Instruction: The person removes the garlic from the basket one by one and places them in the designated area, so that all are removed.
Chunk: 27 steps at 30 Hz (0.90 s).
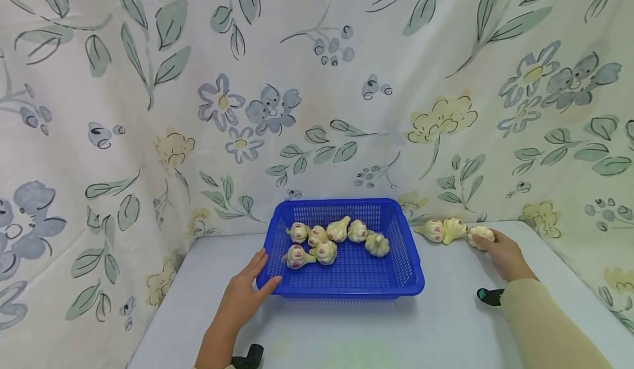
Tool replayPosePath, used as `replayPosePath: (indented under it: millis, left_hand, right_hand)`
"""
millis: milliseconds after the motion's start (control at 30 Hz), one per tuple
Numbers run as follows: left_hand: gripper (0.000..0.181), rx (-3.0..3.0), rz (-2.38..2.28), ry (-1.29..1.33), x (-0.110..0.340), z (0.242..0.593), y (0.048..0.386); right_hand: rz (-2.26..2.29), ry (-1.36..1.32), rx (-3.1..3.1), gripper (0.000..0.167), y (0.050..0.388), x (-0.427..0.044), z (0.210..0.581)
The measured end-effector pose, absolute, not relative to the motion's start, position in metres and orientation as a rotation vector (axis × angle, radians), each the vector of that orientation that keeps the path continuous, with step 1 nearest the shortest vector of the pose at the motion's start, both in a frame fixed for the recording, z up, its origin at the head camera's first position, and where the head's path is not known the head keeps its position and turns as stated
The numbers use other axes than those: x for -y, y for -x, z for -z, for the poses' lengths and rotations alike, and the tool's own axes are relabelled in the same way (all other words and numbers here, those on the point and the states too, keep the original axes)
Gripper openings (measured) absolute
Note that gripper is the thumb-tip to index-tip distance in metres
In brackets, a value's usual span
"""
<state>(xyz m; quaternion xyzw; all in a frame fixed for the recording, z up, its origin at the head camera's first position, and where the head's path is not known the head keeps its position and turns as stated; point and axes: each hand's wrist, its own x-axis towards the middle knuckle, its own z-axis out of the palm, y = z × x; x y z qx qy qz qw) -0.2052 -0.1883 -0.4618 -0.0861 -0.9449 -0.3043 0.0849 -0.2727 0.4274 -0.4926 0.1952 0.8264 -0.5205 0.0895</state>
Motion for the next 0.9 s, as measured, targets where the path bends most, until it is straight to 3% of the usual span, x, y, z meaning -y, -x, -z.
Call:
replayPosePath:
  millis: [900]
  left_hand:
    - [0.079, 2.827, 0.927, 0.237, 0.1862, 0.4623, 0.2046]
  right_hand:
    - [1.537, -0.551, -2.454, 0.107, 0.2736, -0.428, 0.4921]
